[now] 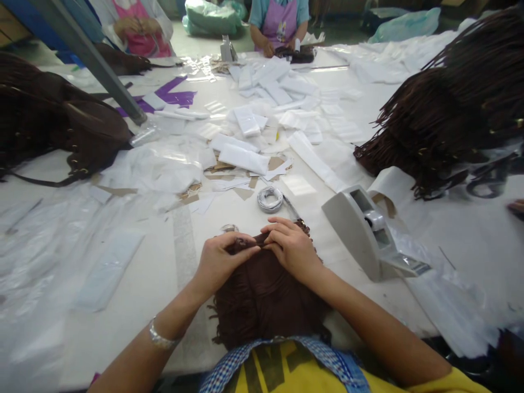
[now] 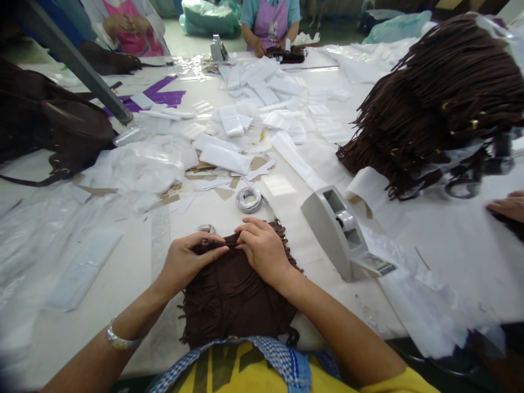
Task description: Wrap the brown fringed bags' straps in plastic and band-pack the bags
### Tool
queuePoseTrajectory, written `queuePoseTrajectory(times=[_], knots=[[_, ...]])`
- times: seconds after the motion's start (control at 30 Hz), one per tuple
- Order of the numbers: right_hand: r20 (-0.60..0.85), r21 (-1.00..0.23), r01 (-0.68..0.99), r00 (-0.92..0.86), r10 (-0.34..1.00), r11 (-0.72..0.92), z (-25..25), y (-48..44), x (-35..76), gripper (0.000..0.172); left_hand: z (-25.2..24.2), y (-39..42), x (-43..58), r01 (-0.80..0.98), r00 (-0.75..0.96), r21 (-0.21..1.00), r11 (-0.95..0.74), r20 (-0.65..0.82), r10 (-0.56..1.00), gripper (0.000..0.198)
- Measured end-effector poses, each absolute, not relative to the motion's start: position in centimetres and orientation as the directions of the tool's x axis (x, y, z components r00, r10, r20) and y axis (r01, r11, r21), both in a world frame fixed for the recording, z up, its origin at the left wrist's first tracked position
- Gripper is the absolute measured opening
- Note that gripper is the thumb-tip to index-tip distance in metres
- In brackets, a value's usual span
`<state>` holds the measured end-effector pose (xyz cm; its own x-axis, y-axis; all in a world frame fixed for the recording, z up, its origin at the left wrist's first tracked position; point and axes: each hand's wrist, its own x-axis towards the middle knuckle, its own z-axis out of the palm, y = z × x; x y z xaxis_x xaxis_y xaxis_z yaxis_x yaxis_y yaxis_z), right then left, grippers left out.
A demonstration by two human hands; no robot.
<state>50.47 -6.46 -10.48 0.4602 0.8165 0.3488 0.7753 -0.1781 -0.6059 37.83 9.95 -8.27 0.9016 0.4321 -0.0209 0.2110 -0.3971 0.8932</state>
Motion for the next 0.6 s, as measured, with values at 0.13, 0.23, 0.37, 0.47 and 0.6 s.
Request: queuePoseTrajectory(times=[0.13, 0.23, 0.37, 0.47, 0.6], knots=[[0.357, -0.600, 0.778, 0.468, 0.808, -0.186, -10.7, -6.3, 50.2, 0.011, -8.0, 9.7, 37.7, 0.195, 0.886, 0.893, -0.405, 0.017, 0.463, 0.021], [0.363, -0.614, 0.772, 0.462, 0.810, -0.165, -10.2, -6.9, 50.3, 0.013, -7.3, 9.6, 37.7, 0.166, 0.888, 0.872, -0.461, 0.072, 0.454, 0.019], [0.434, -0.578, 0.792, 0.504, 0.747, -0.198, -8.8, -9.8, 51.6, 0.024, -6.3, 9.7, 37.5, 0.032, 0.949, 0.774, -0.632, 0.175, 0.262, 0.014], [0.432, -0.473, 0.814, 0.548, 0.717, -0.337, -8.5, -12.1, 52.8, 0.025, -6.4, 10.0, 37.6, -0.098, 0.963, 0.685, -0.722, 0.249, 0.105, 0.022], [0.298, -0.391, 0.822, 0.539, 0.788, -0.415, -9.3, -12.9, 53.7, 0.028, -7.6, 11.1, 38.4, 0.030, 0.957, 0.684, -0.729, 0.192, 0.219, 0.067]])
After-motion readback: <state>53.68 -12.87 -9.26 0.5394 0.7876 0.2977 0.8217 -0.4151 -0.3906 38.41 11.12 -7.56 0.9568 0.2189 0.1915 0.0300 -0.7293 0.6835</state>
